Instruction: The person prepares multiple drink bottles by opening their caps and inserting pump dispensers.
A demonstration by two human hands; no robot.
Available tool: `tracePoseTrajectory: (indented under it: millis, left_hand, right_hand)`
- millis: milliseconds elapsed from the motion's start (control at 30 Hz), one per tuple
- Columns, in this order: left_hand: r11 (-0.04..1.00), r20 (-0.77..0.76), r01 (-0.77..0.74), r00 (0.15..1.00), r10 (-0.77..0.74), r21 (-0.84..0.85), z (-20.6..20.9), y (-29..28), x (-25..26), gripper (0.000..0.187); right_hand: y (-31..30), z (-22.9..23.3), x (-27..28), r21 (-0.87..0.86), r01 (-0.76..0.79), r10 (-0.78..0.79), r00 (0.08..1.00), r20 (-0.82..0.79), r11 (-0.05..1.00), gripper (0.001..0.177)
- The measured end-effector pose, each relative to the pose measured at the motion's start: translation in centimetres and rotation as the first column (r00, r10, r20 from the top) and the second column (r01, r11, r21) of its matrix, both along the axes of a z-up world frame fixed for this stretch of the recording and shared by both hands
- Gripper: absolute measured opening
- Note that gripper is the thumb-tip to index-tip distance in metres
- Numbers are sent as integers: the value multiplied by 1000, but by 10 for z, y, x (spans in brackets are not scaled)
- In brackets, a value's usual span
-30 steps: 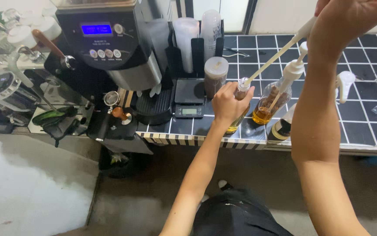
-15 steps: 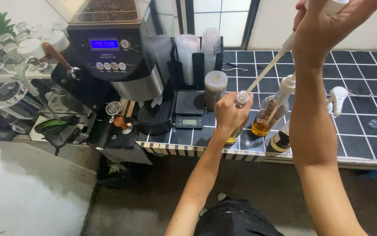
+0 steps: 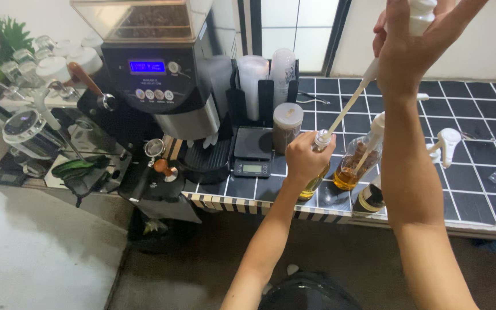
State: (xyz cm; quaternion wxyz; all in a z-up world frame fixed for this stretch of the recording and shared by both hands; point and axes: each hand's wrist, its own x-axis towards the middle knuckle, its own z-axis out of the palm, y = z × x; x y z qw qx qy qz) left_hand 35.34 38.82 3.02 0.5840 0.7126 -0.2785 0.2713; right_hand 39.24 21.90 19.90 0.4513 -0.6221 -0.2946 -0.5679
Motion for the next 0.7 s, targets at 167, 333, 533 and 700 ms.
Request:
tracePoseTrajectory:
  millis: [167,333,533,700]
  left_hand:
    - [1000,35,6,999,-5,-26,0,0,-1,20]
    - [998,62,-8,998,12,-58,1,-1,-2,20]
    - [999,41,-16,999,18,-32,3,-2,-1,19]
    - [1000,35,-14,999,14,-18,3,-2,0,21]
  right_hand:
    - [1,1,-4,21,75,-75,997,14,997,73]
    - [7,14,-10,31,104,-104,995,10,994,72]
    - [18,22,-25,118,-120,137,979,-152,986,75]
    - [16,23,-18,66,-63,73,984,-161,996,51]
